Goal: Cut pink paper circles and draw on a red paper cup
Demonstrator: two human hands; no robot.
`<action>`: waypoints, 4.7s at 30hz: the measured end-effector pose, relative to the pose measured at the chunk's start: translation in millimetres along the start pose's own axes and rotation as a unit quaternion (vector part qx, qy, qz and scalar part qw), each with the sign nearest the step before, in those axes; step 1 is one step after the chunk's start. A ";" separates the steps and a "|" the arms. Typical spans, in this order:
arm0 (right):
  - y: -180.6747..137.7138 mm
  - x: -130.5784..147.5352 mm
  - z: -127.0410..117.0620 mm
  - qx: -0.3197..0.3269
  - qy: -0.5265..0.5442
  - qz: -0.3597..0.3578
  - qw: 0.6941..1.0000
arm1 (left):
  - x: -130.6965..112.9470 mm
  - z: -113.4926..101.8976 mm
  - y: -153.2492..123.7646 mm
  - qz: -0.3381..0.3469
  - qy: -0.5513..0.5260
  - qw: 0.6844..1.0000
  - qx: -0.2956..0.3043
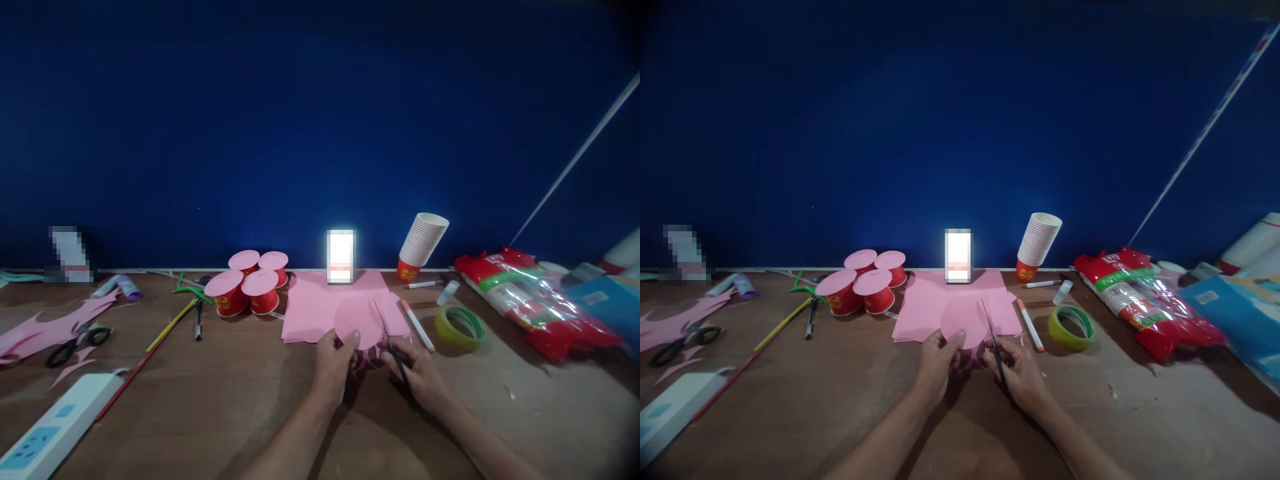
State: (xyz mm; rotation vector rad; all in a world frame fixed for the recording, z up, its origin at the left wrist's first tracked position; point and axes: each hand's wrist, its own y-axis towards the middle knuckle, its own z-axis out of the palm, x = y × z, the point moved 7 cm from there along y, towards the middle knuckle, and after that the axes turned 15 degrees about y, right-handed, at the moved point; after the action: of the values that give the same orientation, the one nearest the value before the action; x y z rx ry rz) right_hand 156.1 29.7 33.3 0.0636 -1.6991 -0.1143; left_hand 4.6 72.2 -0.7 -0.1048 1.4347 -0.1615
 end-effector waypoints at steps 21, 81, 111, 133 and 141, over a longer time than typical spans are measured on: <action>-1.8 -11.9 3.3 0.023 0.020 0.026 0.999 | -0.3 -1.7 1.3 -0.008 -0.019 1.000 -0.013; -2.2 1.2 5.7 0.037 -0.037 -0.003 0.999 | -2.2 0.5 -1.1 -0.027 -0.027 0.999 -0.011; -1.8 -4.0 1.6 0.029 -0.067 -0.016 0.997 | -2.6 -1.9 0.5 -0.016 -0.038 0.999 -0.026; -3.2 -4.4 6.5 0.042 -0.022 0.020 0.999 | 1.4 -3.9 3.0 -0.011 -0.024 0.999 -0.038; -4.2 -6.4 7.9 0.047 -0.005 0.025 0.999 | -1.3 -2.4 1.6 -0.003 -0.016 1.000 -0.022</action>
State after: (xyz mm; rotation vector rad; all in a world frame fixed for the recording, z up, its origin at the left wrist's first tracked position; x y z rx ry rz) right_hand 149.1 26.6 25.4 0.0901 -1.7149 0.0026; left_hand 2.1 74.0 0.0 -0.1487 1.4065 -0.1328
